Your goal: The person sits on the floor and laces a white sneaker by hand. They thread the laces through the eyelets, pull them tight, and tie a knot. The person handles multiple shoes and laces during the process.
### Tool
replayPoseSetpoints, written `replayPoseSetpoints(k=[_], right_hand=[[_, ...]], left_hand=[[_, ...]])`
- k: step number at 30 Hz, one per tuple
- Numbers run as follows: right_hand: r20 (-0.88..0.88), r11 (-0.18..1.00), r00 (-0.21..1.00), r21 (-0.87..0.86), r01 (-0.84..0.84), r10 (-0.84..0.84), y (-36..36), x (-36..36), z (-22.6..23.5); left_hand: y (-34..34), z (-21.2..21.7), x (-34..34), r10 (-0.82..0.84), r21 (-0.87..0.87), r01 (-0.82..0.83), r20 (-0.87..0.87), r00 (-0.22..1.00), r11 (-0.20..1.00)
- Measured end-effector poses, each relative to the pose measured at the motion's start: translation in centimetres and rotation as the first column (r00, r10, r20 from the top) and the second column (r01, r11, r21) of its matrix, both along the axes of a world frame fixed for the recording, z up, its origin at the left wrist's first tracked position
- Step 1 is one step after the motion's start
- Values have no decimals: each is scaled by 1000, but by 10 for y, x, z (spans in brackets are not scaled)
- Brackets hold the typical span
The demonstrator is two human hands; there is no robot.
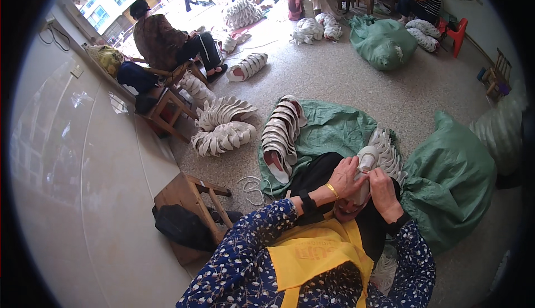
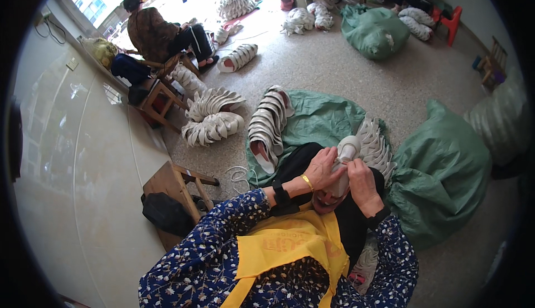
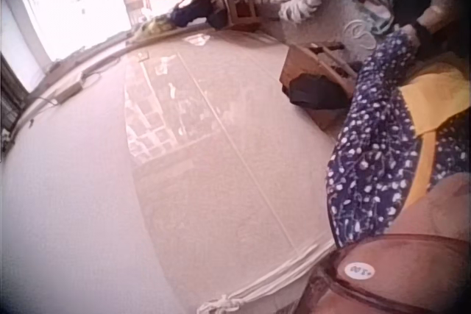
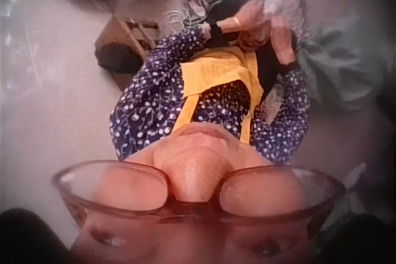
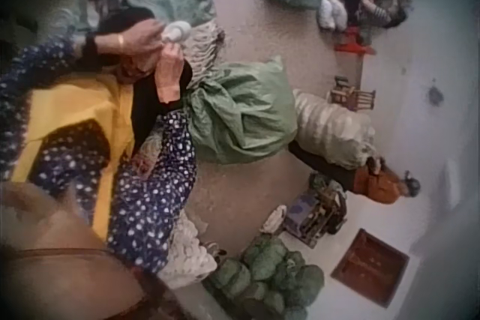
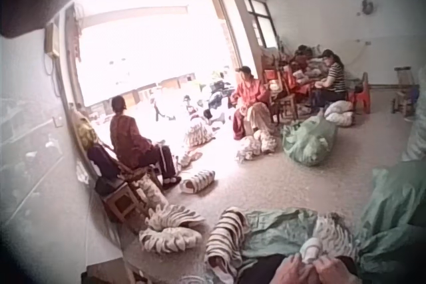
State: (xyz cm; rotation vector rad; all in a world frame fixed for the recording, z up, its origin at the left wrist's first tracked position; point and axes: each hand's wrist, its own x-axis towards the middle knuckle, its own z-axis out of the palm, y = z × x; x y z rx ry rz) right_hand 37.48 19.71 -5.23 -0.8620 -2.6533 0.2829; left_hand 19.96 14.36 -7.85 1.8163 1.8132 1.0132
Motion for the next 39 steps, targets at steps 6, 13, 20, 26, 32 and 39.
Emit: replayPoseSetpoints(k=[6, 13, 20, 26, 32, 39], right_hand=[[-12, 992, 1000, 124, -18, 20, 0, 0, -1], [-8, 979, 998, 197, -59, 61, 2, -2, 6], [36, 980, 996, 178, -87, 82, 4, -6, 9], [33, 971, 992, 203, -130, 126, 7, -7, 10], [-282, 976, 958, -187, -112, 55, -25, -12, 37], [-314, 947, 928, -304, 102, -201, -20, -31, 13]], left_hand=[[1, 3, -10, -152, -74, 146, -83, 985, 987], [1, 7, -1, -115, -126, 97, -149, 982, 987], [0, 10, 0, 16, -34, -23, -178, 984, 999], [-1, 7, -2, 51, 25, -46, -260, 964, 999], [0, 2, -4, 49, 5, -49, -250, 967, 999], [4, 5, -3, -51, 3, 55, -346, 937, 998]])
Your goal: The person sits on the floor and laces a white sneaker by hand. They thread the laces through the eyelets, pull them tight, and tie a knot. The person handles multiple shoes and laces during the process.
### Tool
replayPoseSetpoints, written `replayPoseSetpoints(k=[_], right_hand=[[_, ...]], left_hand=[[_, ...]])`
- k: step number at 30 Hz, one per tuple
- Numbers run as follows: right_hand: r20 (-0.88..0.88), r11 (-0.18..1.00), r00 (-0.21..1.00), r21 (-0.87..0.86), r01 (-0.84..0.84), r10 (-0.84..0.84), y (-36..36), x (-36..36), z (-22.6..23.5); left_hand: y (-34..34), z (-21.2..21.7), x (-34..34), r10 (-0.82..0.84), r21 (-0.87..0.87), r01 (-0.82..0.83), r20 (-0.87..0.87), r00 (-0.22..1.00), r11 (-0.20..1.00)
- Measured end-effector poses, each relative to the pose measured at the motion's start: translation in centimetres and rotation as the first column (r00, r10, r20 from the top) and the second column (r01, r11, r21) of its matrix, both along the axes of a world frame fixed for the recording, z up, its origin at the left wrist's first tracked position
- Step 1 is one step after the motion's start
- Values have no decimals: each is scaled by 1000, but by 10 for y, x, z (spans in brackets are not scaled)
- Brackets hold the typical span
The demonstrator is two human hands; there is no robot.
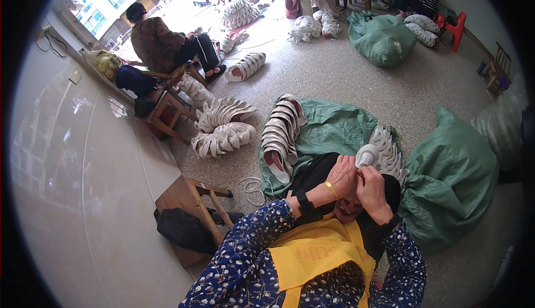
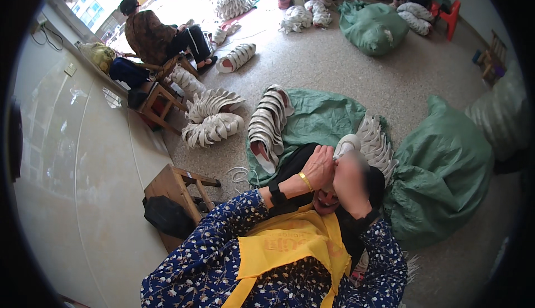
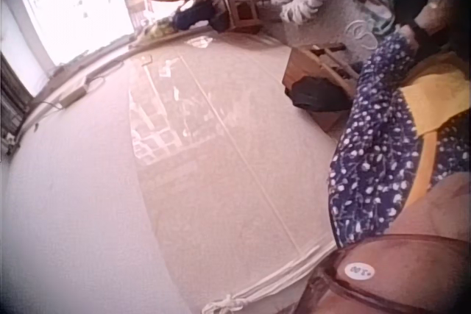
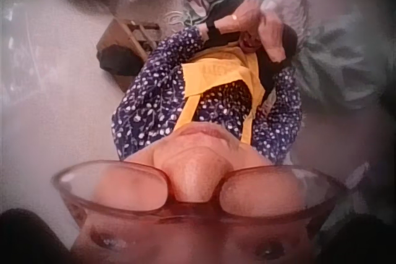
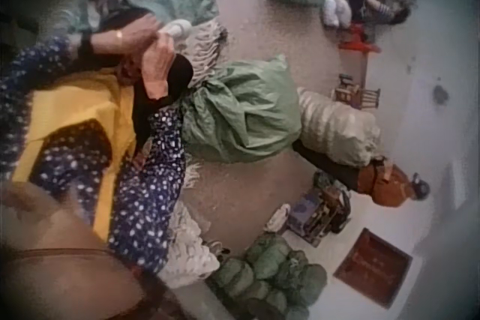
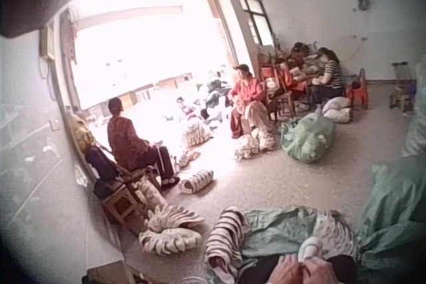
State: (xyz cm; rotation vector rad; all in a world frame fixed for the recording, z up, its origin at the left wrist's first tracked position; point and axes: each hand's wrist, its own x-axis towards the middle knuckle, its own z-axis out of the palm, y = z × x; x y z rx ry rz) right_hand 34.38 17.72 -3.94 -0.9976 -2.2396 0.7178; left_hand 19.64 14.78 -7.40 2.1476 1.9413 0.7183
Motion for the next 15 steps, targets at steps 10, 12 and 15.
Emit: replayPoseSetpoints(k=[10, 12, 15], right_hand=[[169, 992, 981, 93, 80, -95, 0, -14, -17], [156, 992, 982, 86, 97, -109, 0, -15, -19], [140, 991, 982, 61, 119, -127, -1, -17, -20]], left_hand=[[1, -5, 1, -84, -52, 76, -195, 977, 996], [1, -5, 0, -96, -65, 85, -186, 978, 994], [0, -6, 0, -74, -46, 69, -93, 993, 997]])
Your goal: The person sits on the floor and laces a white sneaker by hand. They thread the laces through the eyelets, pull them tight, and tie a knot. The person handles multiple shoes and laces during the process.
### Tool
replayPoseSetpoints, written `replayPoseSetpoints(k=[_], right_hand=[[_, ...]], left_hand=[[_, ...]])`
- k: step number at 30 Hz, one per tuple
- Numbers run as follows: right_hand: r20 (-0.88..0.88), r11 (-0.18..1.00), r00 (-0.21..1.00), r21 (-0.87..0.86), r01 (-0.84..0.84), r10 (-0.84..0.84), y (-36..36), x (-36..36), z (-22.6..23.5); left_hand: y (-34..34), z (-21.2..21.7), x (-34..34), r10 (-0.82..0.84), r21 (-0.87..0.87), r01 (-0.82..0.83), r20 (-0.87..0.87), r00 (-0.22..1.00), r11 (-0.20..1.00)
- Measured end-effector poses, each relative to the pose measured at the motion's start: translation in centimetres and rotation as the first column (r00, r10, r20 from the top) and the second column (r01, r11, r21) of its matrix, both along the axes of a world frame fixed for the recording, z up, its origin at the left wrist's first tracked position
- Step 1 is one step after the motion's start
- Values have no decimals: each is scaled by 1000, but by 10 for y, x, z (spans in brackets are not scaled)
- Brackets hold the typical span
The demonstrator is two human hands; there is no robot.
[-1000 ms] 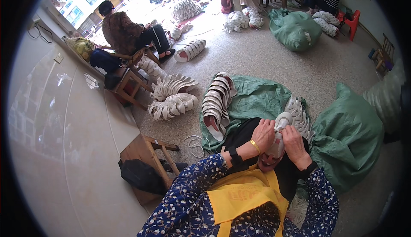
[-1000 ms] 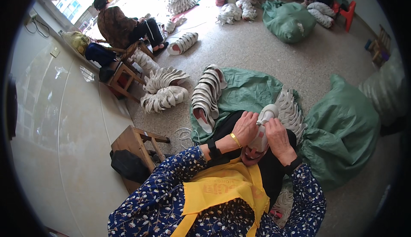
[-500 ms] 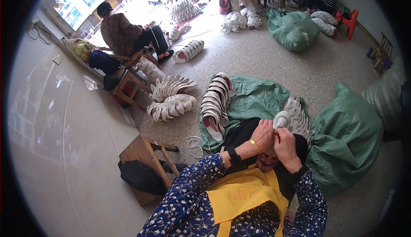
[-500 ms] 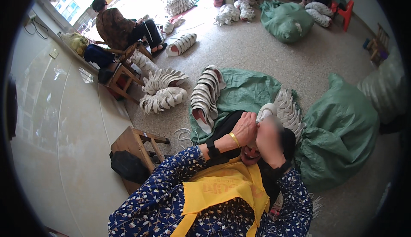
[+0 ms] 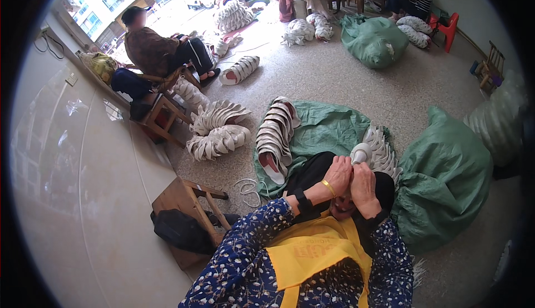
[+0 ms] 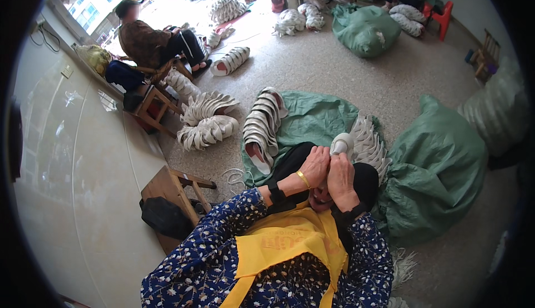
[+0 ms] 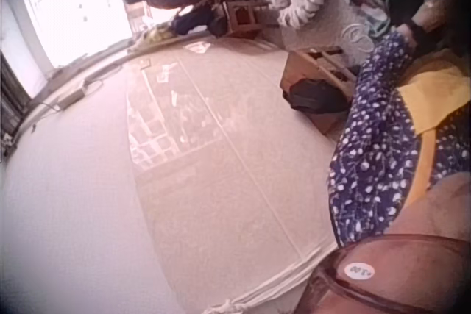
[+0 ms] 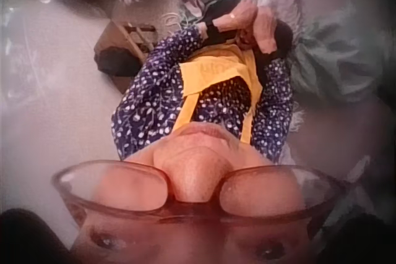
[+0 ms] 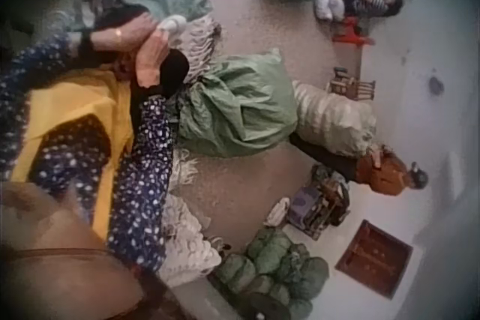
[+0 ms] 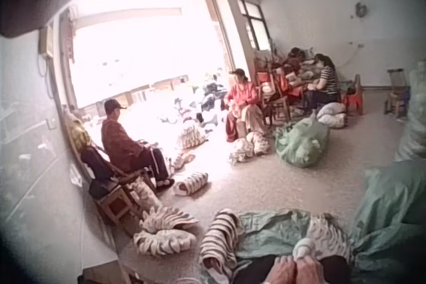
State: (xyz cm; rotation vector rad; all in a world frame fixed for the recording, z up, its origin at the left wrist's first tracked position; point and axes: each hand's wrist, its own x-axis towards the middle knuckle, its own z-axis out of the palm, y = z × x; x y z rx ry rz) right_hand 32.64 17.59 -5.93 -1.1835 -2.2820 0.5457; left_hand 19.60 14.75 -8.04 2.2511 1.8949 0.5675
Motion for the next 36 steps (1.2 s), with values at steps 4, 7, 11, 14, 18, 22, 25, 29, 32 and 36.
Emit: replayPoseSetpoints(k=[4, 7, 11, 14, 18, 22, 25, 29, 32, 36], right_hand=[[12, 999, 999, -19, 30, -30, 4, 0, -3], [37, 999, 999, -24, 39, -38, 5, -1, -4], [56, 999, 998, -13, 33, -32, 6, 0, -2], [6, 997, 998, -49, 61, -61, 5, -1, -1], [-10, 997, 997, -27, 73, -73, 4, -1, -3], [29, 998, 997, 0, 67, -67, 1, -4, -4], [40, 997, 996, 28, 75, -76, 4, -6, -8], [44, 996, 996, 59, 72, -75, 8, -2, -16], [-84, 998, 996, 52, 27, -22, 2, 2, -12], [-227, 998, 974, -59, -35, 21, -11, 30, 22]], left_hand=[[0, 3, 2, 51, 1, -51, 161, 986, 999], [0, -7, 0, 75, 22, -82, 225, 972, 996], [1, -13, 1, 96, 28, -107, 271, 958, 994], [3, -12, 3, 119, 10, -129, 317, 941, 992], [3, -8, 3, 132, -10, -139, 390, 911, 990], [2, -9, -1, 118, 58, -160, 442, 889, 985], [4, -8, 0, 123, 59, -173, 482, 867, 983], [8, 7, -3, 126, 109, -205, 496, 859, 973], [8, -13, -15, 138, 116, -205, 425, 894, 972], [7, -1, -10, 97, 125, -173, 460, 882, 977]])
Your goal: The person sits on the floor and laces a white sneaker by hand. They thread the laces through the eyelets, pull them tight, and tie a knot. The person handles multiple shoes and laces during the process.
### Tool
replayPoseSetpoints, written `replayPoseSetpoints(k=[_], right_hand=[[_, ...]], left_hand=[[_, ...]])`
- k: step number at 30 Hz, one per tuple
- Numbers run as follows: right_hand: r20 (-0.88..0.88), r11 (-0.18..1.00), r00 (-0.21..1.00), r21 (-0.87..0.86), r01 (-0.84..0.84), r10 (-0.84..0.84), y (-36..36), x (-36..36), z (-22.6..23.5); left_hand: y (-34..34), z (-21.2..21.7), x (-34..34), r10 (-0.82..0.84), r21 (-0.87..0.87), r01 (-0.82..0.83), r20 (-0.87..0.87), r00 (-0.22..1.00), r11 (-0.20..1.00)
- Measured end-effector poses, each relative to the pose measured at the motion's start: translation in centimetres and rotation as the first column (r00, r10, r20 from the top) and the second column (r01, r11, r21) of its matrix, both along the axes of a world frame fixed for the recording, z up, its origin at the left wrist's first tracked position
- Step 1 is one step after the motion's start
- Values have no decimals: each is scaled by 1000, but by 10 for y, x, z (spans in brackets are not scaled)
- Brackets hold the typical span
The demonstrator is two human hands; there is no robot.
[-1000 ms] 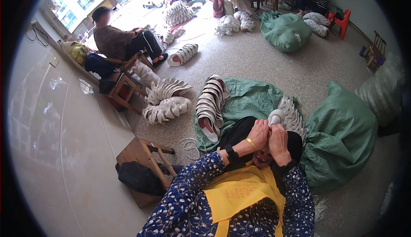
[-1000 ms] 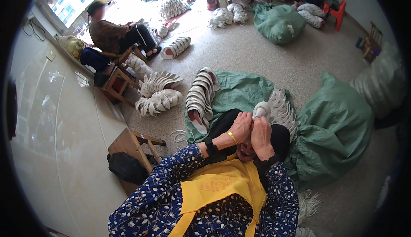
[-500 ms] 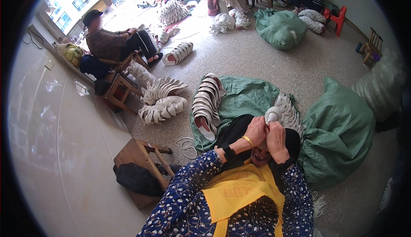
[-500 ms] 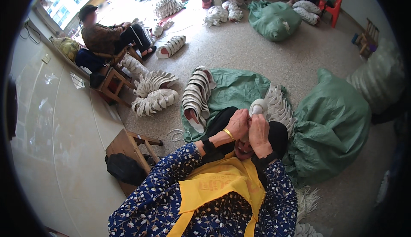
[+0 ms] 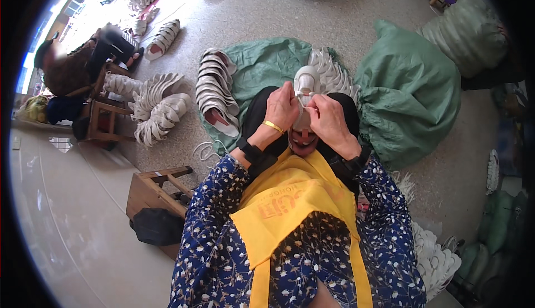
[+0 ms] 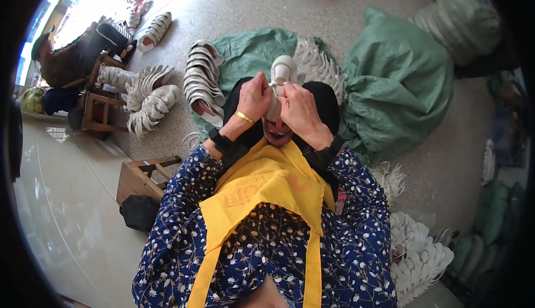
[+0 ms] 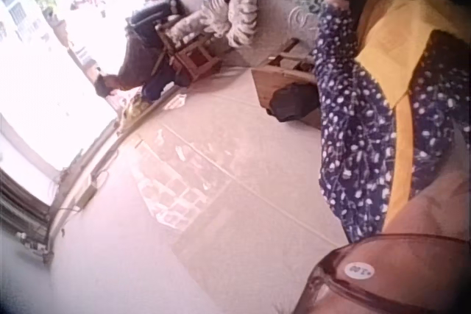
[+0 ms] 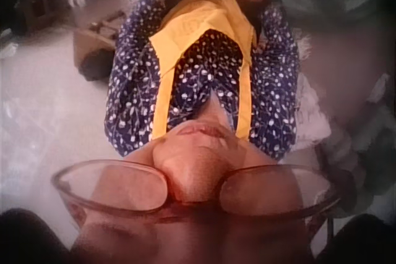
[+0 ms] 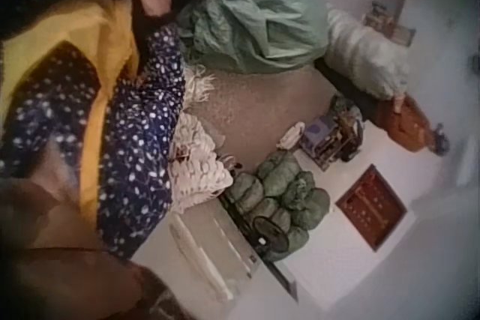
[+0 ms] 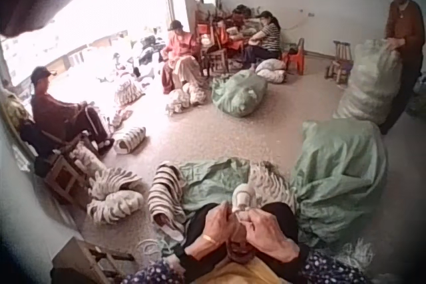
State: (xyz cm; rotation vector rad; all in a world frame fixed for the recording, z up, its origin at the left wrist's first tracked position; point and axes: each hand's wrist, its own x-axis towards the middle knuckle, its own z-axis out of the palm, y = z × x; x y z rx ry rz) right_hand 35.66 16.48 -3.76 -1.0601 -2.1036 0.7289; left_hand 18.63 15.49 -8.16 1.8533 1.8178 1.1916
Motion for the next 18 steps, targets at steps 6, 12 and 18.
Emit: replayPoseSetpoints(k=[6, 12, 18], right_hand=[[-236, 827, 972, -546, -129, -4, -29, 21, 75], [-284, 828, 956, -517, -218, 74, -29, 53, 209], [-274, 886, 961, -438, -155, 33, 11, 62, 194]], left_hand=[[3, -1, 4, -29, -20, 29, 1, 1000, 999], [-5, -7, -3, -24, 33, 24, -2, 1000, 999], [-7, 90, 23, -350, 85, 345, 387, 853, 935]])
